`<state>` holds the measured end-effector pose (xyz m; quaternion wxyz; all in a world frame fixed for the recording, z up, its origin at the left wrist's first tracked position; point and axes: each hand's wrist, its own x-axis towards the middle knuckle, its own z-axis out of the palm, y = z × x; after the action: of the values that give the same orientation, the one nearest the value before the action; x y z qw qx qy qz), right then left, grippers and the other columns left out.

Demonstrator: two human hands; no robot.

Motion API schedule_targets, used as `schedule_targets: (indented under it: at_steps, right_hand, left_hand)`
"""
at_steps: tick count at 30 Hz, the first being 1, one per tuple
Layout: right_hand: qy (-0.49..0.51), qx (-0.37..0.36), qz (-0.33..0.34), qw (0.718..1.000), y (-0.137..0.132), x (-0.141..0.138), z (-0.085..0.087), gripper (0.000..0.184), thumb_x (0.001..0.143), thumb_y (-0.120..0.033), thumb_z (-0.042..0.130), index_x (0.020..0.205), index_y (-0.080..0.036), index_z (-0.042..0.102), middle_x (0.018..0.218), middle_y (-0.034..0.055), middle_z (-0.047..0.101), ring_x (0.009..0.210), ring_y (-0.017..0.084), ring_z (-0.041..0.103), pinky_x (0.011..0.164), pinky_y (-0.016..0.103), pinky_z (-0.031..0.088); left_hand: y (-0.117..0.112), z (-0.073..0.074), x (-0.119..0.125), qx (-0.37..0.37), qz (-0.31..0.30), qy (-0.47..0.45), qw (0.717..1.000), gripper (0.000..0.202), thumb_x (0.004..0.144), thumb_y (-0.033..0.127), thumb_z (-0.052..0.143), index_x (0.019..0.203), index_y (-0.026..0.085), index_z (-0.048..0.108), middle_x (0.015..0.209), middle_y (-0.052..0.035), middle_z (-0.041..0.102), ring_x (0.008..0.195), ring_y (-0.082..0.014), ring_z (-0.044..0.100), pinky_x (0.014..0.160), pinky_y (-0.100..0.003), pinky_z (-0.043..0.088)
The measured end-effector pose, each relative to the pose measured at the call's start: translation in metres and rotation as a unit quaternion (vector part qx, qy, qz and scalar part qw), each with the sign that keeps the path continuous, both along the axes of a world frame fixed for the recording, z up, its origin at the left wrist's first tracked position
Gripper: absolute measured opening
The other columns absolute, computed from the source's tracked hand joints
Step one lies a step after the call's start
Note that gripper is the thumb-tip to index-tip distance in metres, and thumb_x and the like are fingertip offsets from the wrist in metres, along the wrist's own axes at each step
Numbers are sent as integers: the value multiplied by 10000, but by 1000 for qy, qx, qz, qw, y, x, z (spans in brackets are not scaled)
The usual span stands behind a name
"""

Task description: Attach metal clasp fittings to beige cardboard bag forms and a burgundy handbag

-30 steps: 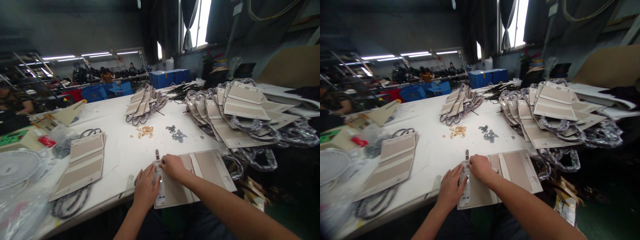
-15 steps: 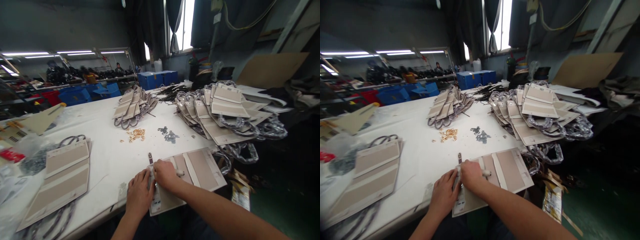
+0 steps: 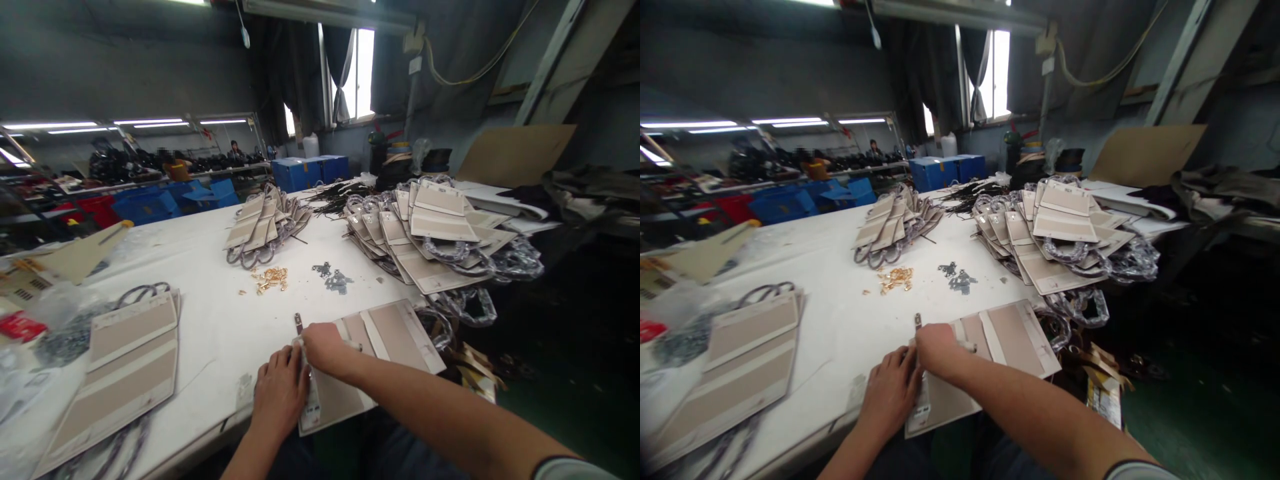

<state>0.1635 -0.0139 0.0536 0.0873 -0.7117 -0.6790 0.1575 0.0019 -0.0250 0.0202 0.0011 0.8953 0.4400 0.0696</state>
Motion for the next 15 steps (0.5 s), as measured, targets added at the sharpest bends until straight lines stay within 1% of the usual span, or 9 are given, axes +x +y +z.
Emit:
schedule_targets:
  at_steps: [2, 4, 5, 7, 10, 12, 15]
  right_hand:
    - [18, 5, -10, 1000, 4, 19, 2, 222, 880, -330, 705, 1010, -203, 833, 1025, 126, 807, 973, 273, 754, 795, 313, 545]
    - [32, 15, -36, 999, 11, 49, 4, 234, 879, -400, 709, 1030, -273, 834, 1050, 59, 814, 985, 227, 743, 798, 274, 523]
    - [34, 21, -57, 998, 17, 66, 5, 243, 895, -404, 690, 1059, -293, 830, 1079, 38, 811, 1001, 210, 735, 801, 261, 511]
    - [24, 31, -110, 993, 31, 103, 6, 272, 934, -370, 637, 1126, -299, 817, 1154, 36, 796, 1055, 206, 715, 811, 257, 491]
    - [5, 33, -171, 985, 55, 149, 3, 296, 930, -307, 628, 1159, -282, 814, 1223, 65, 776, 1111, 228, 694, 807, 264, 469]
    - [2, 29, -191, 981, 71, 167, -5, 301, 916, -291, 645, 1163, -273, 816, 1244, 75, 770, 1117, 227, 691, 790, 256, 457]
    - [7, 22, -197, 980, 91, 175, -21, 274, 889, -303, 681, 1116, -283, 832, 1194, 60, 787, 1056, 209, 704, 732, 247, 435]
  left_hand:
    - [1, -3, -4, -13, 10, -23, 1000, 486, 1053, 358, 426, 1500, 209, 544, 1423, -135, 617, 1280, -288, 548, 1039, -474, 426]
    - [3, -7, -7, -27, 17, -46, 998, 492, 1045, 376, 445, 1503, 225, 546, 1439, -124, 612, 1304, -276, 533, 1061, -470, 415]
    - [3, -10, -8, -31, 19, -58, 998, 492, 1042, 380, 451, 1501, 231, 550, 1444, -118, 611, 1313, -273, 526, 1071, -470, 408]
    - [4, -13, -9, -27, 22, -78, 996, 484, 1039, 375, 458, 1493, 243, 559, 1444, -105, 616, 1319, -268, 521, 1080, -470, 397]
    - [4, -18, -10, -13, 29, -95, 995, 472, 1031, 372, 477, 1477, 254, 577, 1432, -92, 628, 1315, -268, 527, 1085, -473, 392]
    - [4, -21, -10, -5, 31, -100, 994, 472, 1025, 371, 491, 1472, 252, 582, 1423, -89, 634, 1309, -269, 535, 1080, -473, 397]
    - [4, -24, -11, 5, 28, -108, 994, 472, 1016, 375, 508, 1465, 254, 590, 1408, -84, 645, 1297, -271, 549, 1071, -472, 409]
